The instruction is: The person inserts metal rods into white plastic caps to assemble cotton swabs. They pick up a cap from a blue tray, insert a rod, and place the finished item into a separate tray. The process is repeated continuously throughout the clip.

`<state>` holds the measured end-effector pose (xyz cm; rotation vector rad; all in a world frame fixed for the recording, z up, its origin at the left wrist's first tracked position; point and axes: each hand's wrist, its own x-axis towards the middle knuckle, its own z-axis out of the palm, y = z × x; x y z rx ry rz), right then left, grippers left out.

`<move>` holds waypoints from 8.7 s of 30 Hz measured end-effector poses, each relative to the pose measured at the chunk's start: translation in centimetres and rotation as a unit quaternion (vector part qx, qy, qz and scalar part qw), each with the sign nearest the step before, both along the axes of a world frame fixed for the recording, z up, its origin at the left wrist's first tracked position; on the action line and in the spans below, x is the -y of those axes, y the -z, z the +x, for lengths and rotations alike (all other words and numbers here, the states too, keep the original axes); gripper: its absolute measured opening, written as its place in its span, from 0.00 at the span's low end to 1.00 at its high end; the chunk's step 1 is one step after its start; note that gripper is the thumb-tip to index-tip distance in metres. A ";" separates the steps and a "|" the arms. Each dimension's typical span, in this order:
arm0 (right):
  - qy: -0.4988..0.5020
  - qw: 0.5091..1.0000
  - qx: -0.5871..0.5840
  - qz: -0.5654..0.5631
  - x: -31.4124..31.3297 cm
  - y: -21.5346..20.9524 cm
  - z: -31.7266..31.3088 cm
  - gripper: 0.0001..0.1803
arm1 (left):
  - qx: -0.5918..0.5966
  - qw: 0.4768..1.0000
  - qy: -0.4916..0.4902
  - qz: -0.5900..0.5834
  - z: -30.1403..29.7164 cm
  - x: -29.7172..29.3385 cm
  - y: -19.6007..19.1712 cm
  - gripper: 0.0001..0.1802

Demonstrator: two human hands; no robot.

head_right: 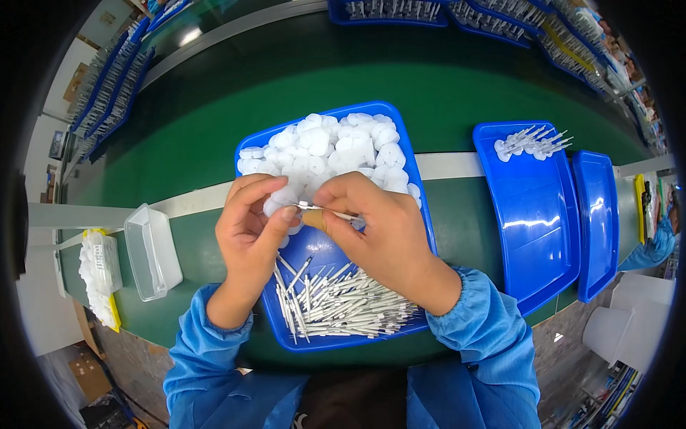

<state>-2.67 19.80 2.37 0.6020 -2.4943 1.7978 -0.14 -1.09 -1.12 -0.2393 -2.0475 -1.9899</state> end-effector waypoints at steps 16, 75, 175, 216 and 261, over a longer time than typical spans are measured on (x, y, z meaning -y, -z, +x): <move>0.012 0.942 -0.307 0.136 -0.7 1.4 -1.2 0.11 | 0.040 0.999 0.021 0.024 0.4 0.2 0.4 0.20; 0.036 0.918 -0.302 0.254 -0.1 -0.3 0.4 0.05 | -0.029 0.985 -0.032 -0.167 1.2 -0.5 -0.6 0.26; 0.016 0.983 -0.126 0.133 -1.9 0.0 3.0 0.12 | -0.067 0.985 0.016 -0.157 1.7 -0.7 -1.3 0.25; 0.002 0.994 -0.022 0.104 -2.1 0.5 3.6 0.07 | -0.014 0.978 0.059 -0.200 1.7 -0.3 -1.3 0.21; -0.003 0.968 -0.197 0.153 -3.0 0.9 2.6 0.10 | 0.058 0.995 0.082 -0.020 2.3 -0.8 -1.0 0.21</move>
